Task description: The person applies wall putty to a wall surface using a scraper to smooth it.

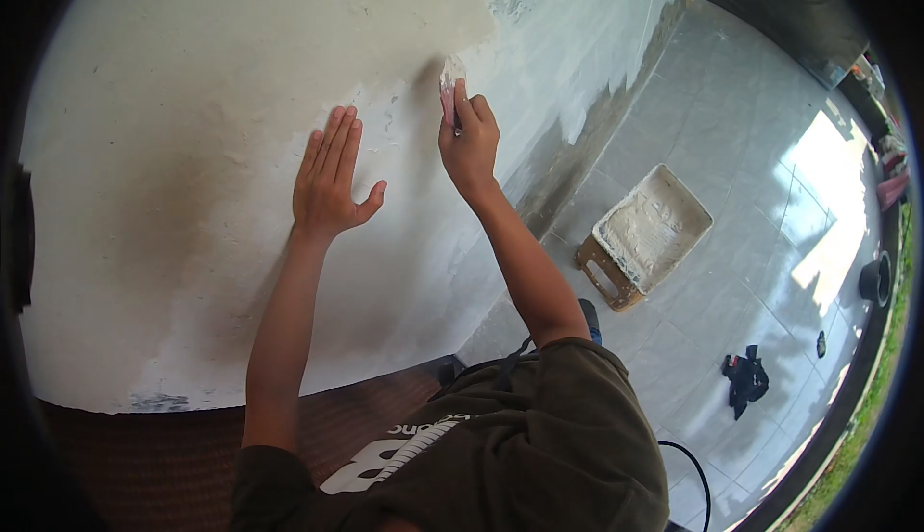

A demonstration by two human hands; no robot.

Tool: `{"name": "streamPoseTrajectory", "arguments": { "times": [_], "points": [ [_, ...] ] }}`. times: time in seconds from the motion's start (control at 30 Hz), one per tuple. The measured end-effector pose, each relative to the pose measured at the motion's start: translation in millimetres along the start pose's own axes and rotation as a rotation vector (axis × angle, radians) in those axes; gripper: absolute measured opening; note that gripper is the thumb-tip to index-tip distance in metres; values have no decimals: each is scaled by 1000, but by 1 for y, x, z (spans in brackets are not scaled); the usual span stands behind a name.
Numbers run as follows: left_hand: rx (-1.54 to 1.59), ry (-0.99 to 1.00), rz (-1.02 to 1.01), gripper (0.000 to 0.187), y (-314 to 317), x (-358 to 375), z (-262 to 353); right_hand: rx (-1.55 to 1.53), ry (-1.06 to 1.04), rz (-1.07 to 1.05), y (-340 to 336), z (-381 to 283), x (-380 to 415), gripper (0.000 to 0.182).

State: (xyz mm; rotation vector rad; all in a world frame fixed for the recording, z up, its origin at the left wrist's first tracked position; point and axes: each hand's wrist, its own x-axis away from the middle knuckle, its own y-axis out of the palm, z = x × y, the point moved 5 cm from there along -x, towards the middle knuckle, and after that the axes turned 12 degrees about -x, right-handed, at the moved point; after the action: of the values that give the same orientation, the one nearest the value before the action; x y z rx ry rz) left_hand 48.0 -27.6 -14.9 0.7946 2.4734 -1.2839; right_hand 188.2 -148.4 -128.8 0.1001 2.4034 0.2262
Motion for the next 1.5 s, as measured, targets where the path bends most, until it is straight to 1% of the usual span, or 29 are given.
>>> {"name": "streamPoseTrajectory", "arguments": {
  "times": [0.03, 0.07, 0.17, 0.3, 0.37, 0.4, 0.43, 0.5, 0.57, 0.63, 0.7, 0.77, 0.83, 0.87, 0.9, 0.97, 1.0, 1.07, 1.1, 1.17, 1.2, 1.27, 1.3, 1.37, 1.4, 1.5],
  "points": [
    [3, -1, -3, 76, 0, -1, 0, 82, 0, 7, 2, 3, -9, 55],
    [1, -4, -3, 76, 0, -1, 0, 80, -2, 5, 6, 4, -12, 55],
    [15, -10, -17, 75, 0, -2, 0, 204, -43, -94, 30, 6, 0, 55],
    [-17, -9, -13, 75, 0, -1, 0, 172, -9, -121, 34, -13, 22, 56],
    [-14, -8, -9, 75, -1, -2, -1, 19, 151, -220, 26, -20, 29, 54],
    [-17, -8, -13, 75, 0, -2, 0, -60, 174, -229, 17, -30, 33, 51],
    [-19, -9, -18, 75, 0, -2, 0, -58, 171, -230, 13, -32, 31, 51],
    [-19, -10, -9, 75, 0, -3, -1, -161, 176, -155, 1, -33, 27, 49],
    [-19, -11, -9, 75, 0, -1, 0, -66, 181, -65, -3, -24, -1, 45],
    [-10, -5, 3, 74, 0, -1, 0, 77, 192, -56, 2, -9, -19, 43],
    [-8, -5, 5, 74, -1, -3, 0, 119, 96, -105, 18, -11, -20, 44],
    [2, -5, 0, 74, -1, -2, 0, 145, 18, -150, 31, -18, -5, 49],
    [11, -10, 2, 75, 0, -1, 0, 100, 41, -210, 31, -25, 11, 49],
    [13, -11, 3, 75, -1, -1, 0, 11, 104, -238, 28, -28, 21, 50],
    [15, -13, 3, 75, -1, -2, 0, -45, 100, -226, 21, -37, 31, 48],
    [18, -12, 1, 75, -2, -2, 0, -254, 232, -324, 12, -43, 48, 51],
    [17, -12, 3, 76, -1, -2, 0, -255, 230, -325, 10, -43, 43, 51],
    [18, -17, -5, 76, -1, 0, 1, -298, 124, -169, -1, -44, 29, 50],
    [16, -14, -3, 76, 0, 0, 0, -239, 101, -92, -3, -35, 17, 49],
    [11, -14, 1, 76, 0, 0, 0, -170, 92, -28, -2, -16, -5, 50],
    [12, -14, -4, 76, 0, 0, 0, -172, 90, -29, 2, -10, -12, 50],
    [14, -13, -11, 76, 0, 0, 0, -25, 86, -33, 8, 0, -18, 51],
    [9, -11, -9, 76, -1, 0, 0, -25, 87, -32, 12, 2, -14, 51],
    [7, -11, -8, 76, 0, -1, 1, 79, -20, -119, 30, -4, -2, 54],
    [-1, -14, -8, 76, 0, 0, 0, 111, -35, -162, 32, -14, 7, 56],
    [-2, -19, -5, 75, -1, -1, -1, 20, -11, -271, 26, -34, 40, 56]
  ]
}}
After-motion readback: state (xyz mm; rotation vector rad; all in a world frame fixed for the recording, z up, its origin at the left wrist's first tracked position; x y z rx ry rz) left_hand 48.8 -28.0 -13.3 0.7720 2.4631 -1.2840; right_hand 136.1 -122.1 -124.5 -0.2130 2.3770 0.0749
